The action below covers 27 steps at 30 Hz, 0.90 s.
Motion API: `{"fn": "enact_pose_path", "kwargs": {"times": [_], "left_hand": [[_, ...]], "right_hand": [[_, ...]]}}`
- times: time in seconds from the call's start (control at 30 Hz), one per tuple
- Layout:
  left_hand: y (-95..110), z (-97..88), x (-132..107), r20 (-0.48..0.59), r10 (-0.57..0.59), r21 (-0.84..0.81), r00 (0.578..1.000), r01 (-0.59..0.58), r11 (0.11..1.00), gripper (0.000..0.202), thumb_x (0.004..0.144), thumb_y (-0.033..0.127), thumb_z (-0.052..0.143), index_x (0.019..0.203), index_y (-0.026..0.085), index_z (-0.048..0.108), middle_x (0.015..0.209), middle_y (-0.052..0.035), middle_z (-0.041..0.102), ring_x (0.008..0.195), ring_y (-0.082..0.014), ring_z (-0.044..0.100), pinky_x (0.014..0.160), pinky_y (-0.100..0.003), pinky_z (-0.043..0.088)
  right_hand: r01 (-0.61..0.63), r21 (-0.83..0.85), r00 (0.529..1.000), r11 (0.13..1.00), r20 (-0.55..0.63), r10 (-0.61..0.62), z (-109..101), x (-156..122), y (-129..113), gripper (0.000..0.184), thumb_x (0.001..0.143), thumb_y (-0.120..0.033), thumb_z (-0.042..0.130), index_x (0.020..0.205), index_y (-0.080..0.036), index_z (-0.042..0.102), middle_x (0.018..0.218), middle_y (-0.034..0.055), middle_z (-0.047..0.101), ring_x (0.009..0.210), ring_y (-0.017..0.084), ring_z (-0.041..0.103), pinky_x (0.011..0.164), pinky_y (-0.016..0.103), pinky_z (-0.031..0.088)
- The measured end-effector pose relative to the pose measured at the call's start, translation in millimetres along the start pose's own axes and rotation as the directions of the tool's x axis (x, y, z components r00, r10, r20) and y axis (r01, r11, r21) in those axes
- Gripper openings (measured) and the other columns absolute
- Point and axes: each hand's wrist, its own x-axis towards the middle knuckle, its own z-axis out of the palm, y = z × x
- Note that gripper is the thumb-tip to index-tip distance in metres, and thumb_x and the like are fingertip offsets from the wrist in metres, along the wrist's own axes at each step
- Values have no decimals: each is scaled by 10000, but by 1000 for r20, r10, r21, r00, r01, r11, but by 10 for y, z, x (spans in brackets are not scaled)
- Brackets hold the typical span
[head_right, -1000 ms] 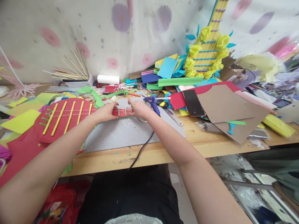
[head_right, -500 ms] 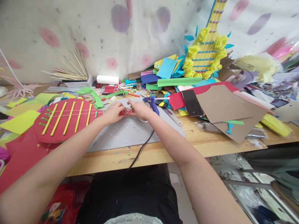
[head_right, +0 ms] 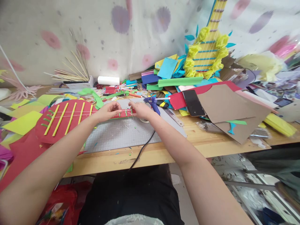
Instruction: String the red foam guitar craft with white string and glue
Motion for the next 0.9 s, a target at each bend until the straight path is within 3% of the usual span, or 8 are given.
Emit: {"fn": "enact_pose_path", "kwargs": {"times": [0.1, 0.2, 0.27, 0.47, 0.53, 0.67, 0.77, 0.9], "left_hand": [[7, 62, 1, 18, -2, 237, 1000, -3, 971, 261, 729, 377, 621, 867, 181, 518, 796, 1, 553, 679, -121, 511, 643, -266, 430], [27, 206, 24, 64, 43, 494, 997, -70, 866, 440, 660, 360, 711, 1032, 198, 539, 984, -41, 571, 870, -185, 547, 756, -310, 443], [40, 299, 65, 36, 73, 592, 997, -81, 802, 480, 686, 338, 697, 1112, 195, 529, 1081, -73, 553, 991, -224, 533, 838, -343, 432], [19, 313, 169, -43, 45, 640, 998, -7, 768, 236, 772, 210, 546, 1000, 171, 597, 1019, -81, 600, 958, -220, 556, 852, -345, 426], [9, 287, 151, -121, 7, 665, 993, 75, 743, 214, 769, 186, 517, 961, 172, 609, 979, -79, 620, 948, -225, 561, 863, -364, 414], [35, 347, 106, -316, -69, 713, 946, 285, 640, 251, 813, 361, 507, 759, 167, 658, 883, -108, 639, 976, -273, 550, 910, -430, 375], [79, 450, 126, -338, -121, 719, 933, 339, 607, 332, 805, 438, 513, 711, 170, 686, 879, -124, 646, 989, -291, 550, 912, -435, 374], [116, 498, 172, -365, -269, 629, 891, 449, 635, 246, 774, 352, 536, 773, 176, 707, 889, -118, 662, 923, -275, 590, 836, -398, 419]], "right_hand": [[4, 3, 1000, 1000, 1, -4, -1, -6, -3, 429, 777, -280, 616, 1164, -185, 455, 1067, 80, 658, 957, 231, 603, 757, 317, 426], [-5, -10, 1000, 1000, -18, 5, -3, -24, -18, 421, 781, -309, 613, 1156, -192, 460, 1057, 81, 656, 952, 237, 598, 737, 316, 418], [-28, -38, 999, 999, -24, 27, -11, -38, -35, 429, 778, -312, 614, 1159, -185, 463, 1034, 94, 654, 930, 242, 601, 720, 317, 414], [-32, 11, 999, 999, -34, 32, -14, -51, -48, 426, 765, -320, 638, 1132, -178, 473, 1055, 91, 657, 958, 239, 602, 730, 319, 421], [-25, 47, 998, 999, -56, 27, 15, -54, -30, 439, 752, -309, 649, 1133, -181, 473, 1064, 89, 659, 970, 236, 600, 742, 325, 428], [-4, 86, 990, 996, -142, 17, 98, -87, 1, 412, 761, -314, 633, 1126, -190, 489, 1046, 80, 665, 960, 235, 596, 749, 338, 437], [18, 109, 981, 994, -196, 4, 147, -123, 16, 406, 769, -332, 630, 1124, -192, 494, 1044, 79, 662, 967, 234, 588, 778, 353, 441], [37, 165, 974, 986, -228, 2, 201, -160, 54, 418, 760, -333, 640, 1125, -194, 491, 1066, 89, 651, 983, 235, 583, 815, 373, 450]]}}
